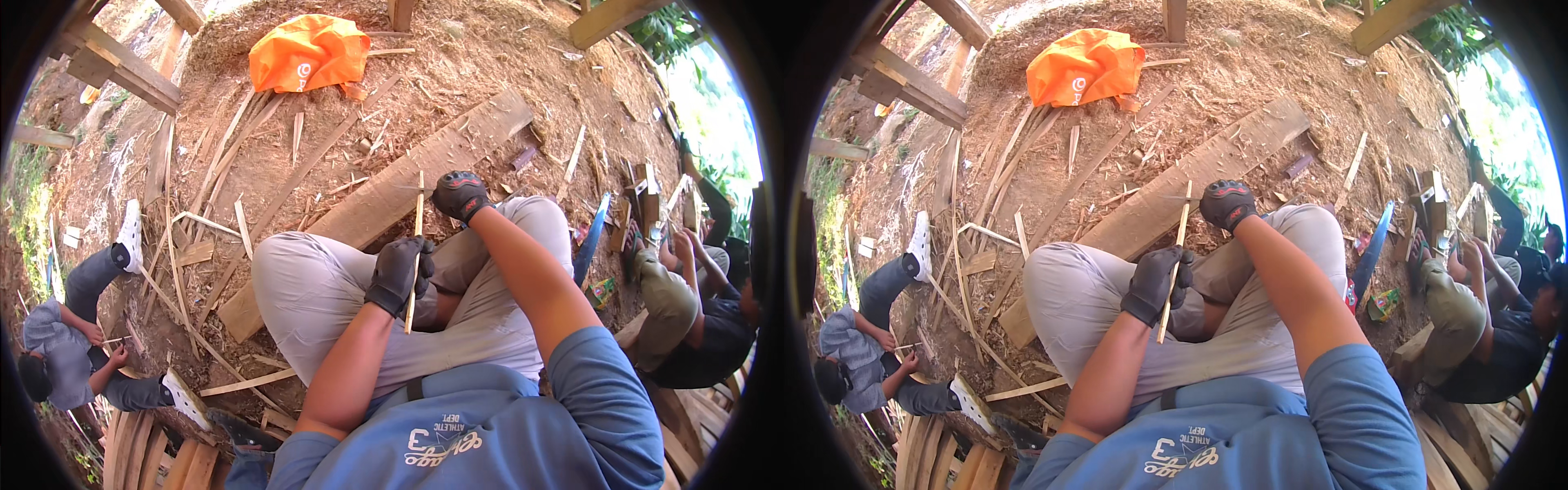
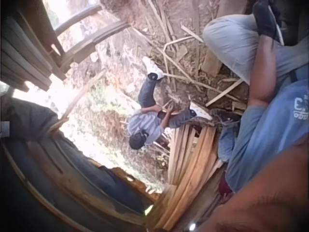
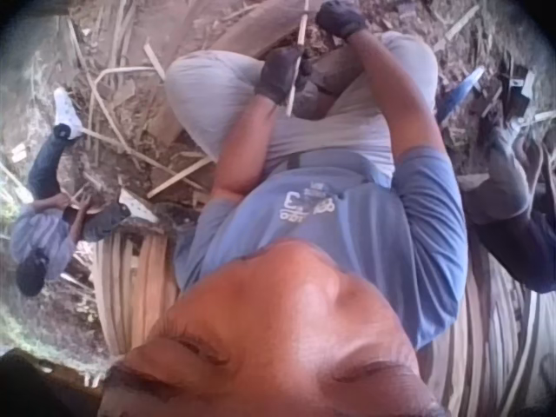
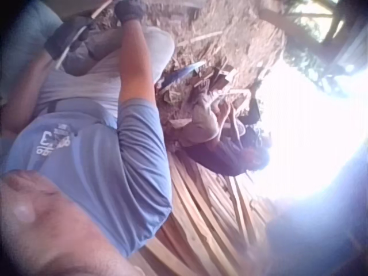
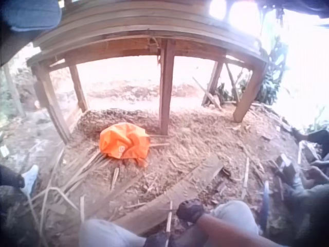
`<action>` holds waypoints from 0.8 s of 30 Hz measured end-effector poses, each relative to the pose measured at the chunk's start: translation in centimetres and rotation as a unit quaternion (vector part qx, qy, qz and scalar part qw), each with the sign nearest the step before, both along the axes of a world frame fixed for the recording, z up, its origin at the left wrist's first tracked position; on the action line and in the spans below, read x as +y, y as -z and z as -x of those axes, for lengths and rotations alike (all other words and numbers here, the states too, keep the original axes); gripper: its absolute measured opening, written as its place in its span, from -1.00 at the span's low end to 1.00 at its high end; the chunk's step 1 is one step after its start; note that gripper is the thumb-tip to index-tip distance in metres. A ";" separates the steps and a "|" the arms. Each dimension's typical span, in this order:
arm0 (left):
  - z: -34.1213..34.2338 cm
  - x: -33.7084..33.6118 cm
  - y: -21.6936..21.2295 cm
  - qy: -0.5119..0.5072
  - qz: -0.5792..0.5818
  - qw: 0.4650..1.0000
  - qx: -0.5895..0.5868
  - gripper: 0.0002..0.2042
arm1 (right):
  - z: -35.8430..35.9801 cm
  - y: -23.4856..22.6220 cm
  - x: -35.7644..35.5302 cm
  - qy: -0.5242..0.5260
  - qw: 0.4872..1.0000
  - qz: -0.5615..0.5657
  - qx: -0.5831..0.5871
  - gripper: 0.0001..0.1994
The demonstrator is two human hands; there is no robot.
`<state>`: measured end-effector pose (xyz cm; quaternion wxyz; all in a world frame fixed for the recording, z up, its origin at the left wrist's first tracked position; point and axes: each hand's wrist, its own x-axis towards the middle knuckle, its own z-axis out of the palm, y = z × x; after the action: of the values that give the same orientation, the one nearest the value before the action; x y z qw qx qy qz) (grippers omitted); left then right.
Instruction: The person sits on the ground and uses a knife to sharpen a thin wooden stick, repeatedly scraping the blade along the wood to create a point. The person holds the stick with one hand and the knife with the other, rotating the stick to shape it.
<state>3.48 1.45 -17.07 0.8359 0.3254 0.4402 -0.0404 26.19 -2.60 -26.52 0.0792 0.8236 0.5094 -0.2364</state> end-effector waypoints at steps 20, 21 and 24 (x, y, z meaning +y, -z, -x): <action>3.2 0.9 -0.3 -0.008 0.087 0.996 -0.012 -0.72 | 2.4 1.3 -1.0 0.000 1.000 -0.028 0.000 -0.70; 3.1 0.8 -0.1 -0.017 0.093 0.995 -0.032 -0.72 | 2.2 1.2 -1.1 0.010 1.000 -0.026 0.003 -0.69; 3.2 0.7 -0.2 -0.035 0.109 0.993 -0.041 -0.72 | 2.9 1.0 -1.4 0.026 0.999 -0.036 0.020 -0.69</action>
<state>0.25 2.17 -16.90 0.8845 0.2184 0.4097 -0.0455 23.33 -3.98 -27.54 0.0330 0.8339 0.4976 -0.2365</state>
